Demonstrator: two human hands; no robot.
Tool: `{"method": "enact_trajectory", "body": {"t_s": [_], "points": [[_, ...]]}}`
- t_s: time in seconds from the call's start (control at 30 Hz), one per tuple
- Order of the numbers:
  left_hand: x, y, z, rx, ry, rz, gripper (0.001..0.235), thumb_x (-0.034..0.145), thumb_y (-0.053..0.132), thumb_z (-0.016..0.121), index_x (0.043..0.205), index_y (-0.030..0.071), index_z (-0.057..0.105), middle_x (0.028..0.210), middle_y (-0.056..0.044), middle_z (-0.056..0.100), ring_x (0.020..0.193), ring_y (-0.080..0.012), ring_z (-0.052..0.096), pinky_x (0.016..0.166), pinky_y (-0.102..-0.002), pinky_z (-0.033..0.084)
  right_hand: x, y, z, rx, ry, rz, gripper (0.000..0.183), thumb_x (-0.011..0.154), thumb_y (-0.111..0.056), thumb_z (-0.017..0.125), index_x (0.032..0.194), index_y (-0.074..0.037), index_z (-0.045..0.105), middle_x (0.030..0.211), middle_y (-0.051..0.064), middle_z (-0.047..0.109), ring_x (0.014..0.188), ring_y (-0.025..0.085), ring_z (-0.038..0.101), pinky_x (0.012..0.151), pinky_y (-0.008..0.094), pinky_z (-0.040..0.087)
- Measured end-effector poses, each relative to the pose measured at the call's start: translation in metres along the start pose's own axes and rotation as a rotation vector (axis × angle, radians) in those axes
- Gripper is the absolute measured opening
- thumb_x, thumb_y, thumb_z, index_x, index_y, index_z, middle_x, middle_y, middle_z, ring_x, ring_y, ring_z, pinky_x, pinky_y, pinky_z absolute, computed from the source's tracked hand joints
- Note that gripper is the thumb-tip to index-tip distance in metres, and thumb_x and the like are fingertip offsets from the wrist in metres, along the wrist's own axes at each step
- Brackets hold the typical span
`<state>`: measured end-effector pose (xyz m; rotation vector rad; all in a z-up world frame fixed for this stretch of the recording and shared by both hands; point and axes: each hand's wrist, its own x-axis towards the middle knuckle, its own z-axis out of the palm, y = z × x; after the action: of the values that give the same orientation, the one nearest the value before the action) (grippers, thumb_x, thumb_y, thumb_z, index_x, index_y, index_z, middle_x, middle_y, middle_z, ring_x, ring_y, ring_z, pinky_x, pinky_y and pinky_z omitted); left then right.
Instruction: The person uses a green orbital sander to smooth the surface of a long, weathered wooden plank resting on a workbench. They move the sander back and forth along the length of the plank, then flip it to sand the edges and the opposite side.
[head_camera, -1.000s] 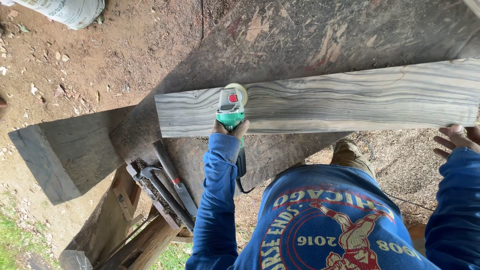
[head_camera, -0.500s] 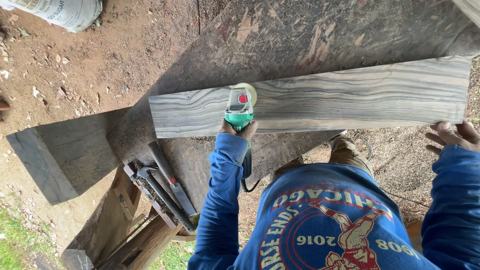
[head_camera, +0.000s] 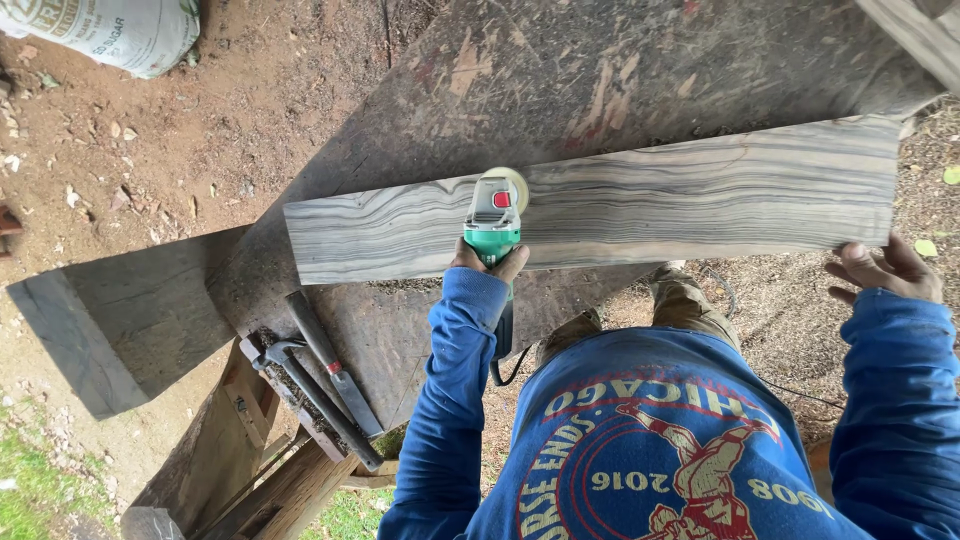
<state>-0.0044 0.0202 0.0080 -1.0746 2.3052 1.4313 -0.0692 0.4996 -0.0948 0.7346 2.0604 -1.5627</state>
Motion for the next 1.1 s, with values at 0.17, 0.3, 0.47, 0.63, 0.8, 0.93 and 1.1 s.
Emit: {"method": "enact_trajectory", "body": {"t_s": [0.17, 0.3, 0.47, 0.63, 0.8, 0.93, 1.1], "points": [[-0.01, 0.015, 0.005, -0.03, -0.033, -0.018, 0.065, 0.08, 0.029, 0.085, 0.128, 0.001, 0.051, 0.104, -0.01, 0.074, 0.087, -0.0191, 0.075, 0.073, -0.032, 0.065, -0.008, -0.002, -0.004, 0.035, 0.034, 0.02, 0.062, 0.1, -0.026, 0.076, 0.151, 0.0, 0.053, 0.13, 0.021, 0.068, 0.117, 0.034, 0.069, 0.09, 0.048, 0.06], [-0.017, 0.022, 0.01, 0.015, -0.041, 0.008, 0.065, 0.081, 0.029, 0.084, 0.129, 0.002, 0.052, 0.104, -0.01, 0.074, 0.086, -0.0191, 0.075, 0.072, -0.032, 0.064, -0.009, 0.006, -0.009, 0.087, 0.036, 0.019, 0.074, 0.098, -0.027, 0.079, 0.158, 0.001, 0.047, 0.134, 0.024, 0.067, 0.119, 0.033, 0.069, 0.09, 0.048, 0.06], [-0.028, 0.042, 0.013, 0.026, -0.066, 0.021, 0.067, 0.08, 0.029, 0.084, 0.131, 0.002, 0.051, 0.104, -0.01, 0.073, 0.087, -0.0195, 0.074, 0.072, -0.032, 0.065, -0.014, 0.01, -0.012, 0.162, 0.092, 0.041, 0.09, 0.091, -0.028, 0.084, 0.161, 0.002, 0.036, 0.132, 0.026, 0.065, 0.117, 0.034, 0.069, 0.089, 0.047, 0.061], [-0.035, 0.05, 0.019, 0.028, -0.116, -0.058, 0.068, 0.08, 0.031, 0.083, 0.133, 0.003, 0.05, 0.104, -0.012, 0.073, 0.087, -0.0231, 0.074, 0.074, -0.036, 0.064, -0.031, -0.007, -0.014, 0.098, 0.078, 0.028, 0.091, 0.09, -0.034, 0.086, 0.161, 0.002, 0.041, 0.134, 0.023, 0.067, 0.118, 0.031, 0.07, 0.089, 0.048, 0.06], [-0.039, 0.044, 0.028, 0.028, -0.103, 0.078, 0.067, 0.08, 0.033, 0.085, 0.13, 0.003, 0.052, 0.108, -0.011, 0.073, 0.096, -0.0224, 0.073, 0.083, -0.035, 0.062, -0.039, -0.017, -0.016, 0.084, 0.047, 0.009, 0.083, 0.087, -0.037, 0.085, 0.158, -0.005, 0.053, 0.133, 0.02, 0.069, 0.118, 0.029, 0.07, 0.089, 0.047, 0.059], [-0.048, 0.055, 0.033, 0.05, -0.125, 0.095, 0.065, 0.079, 0.035, 0.085, 0.126, 0.002, 0.054, 0.108, -0.011, 0.074, 0.097, -0.0232, 0.074, 0.085, -0.035, 0.061, -0.04, -0.013, -0.019, 0.087, 0.046, -0.006, 0.083, 0.084, -0.038, 0.085, 0.154, -0.007, 0.053, 0.131, 0.018, 0.069, 0.116, 0.028, 0.069, 0.088, 0.047, 0.059], [-0.055, 0.064, 0.042, 0.094, -0.143, 0.091, 0.066, 0.079, 0.038, 0.085, 0.124, 0.002, 0.053, 0.107, -0.013, 0.073, 0.096, -0.0238, 0.074, 0.085, -0.036, 0.062, -0.051, -0.027, -0.021, 0.032, 0.028, -0.028, 0.079, 0.088, -0.038, 0.083, 0.154, -0.006, 0.053, 0.129, 0.02, 0.07, 0.117, 0.028, 0.069, 0.089, 0.047, 0.059]]}}
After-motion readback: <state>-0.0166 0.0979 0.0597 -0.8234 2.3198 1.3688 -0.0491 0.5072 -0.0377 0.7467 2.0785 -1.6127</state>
